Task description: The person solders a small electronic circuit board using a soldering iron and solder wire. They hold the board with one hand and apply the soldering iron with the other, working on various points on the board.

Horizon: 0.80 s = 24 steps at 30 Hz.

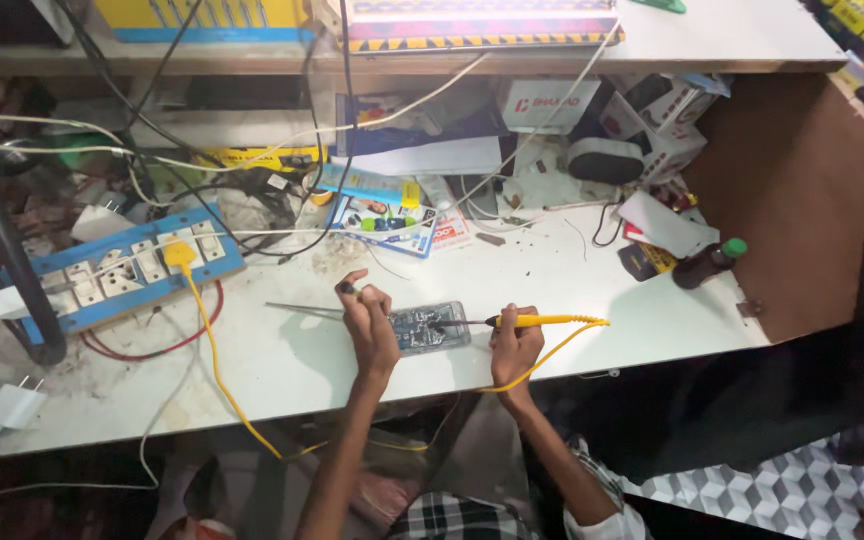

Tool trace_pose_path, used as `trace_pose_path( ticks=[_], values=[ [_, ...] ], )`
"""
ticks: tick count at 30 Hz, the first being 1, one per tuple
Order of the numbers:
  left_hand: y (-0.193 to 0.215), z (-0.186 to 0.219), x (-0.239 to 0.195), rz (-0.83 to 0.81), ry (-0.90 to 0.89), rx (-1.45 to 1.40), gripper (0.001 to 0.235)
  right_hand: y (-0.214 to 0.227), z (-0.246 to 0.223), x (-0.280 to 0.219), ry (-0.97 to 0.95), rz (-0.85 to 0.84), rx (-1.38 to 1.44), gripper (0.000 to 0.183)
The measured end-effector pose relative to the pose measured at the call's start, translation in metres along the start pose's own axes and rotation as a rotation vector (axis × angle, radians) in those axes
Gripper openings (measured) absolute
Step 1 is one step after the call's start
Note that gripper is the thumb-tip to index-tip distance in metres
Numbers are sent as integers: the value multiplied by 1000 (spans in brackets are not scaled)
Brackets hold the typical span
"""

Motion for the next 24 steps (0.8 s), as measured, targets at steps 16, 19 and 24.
trace_pose_path(
  ticks=[16,19,24],
  values=[
    [11,11,-9,-249,-101,117,42,1,-19,-3,164,-46,9,28],
    [8,10,-5,-178,-159,-113,41,-1,-21,-1,128,-42,4,29],
    [-2,8,0,-253,-38,-44,41,-3,-24,1,86,-34,5,29]
  ],
)
Point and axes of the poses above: each hand's wrist, its own x-axis towards the middle knuckle, its own y-axis out of the back of the hand, z = x × y, the point moved 2 cm from there along x, towards the middle knuckle, and after that the axes turned 4 degrees about -x, right-handed, at the moved point
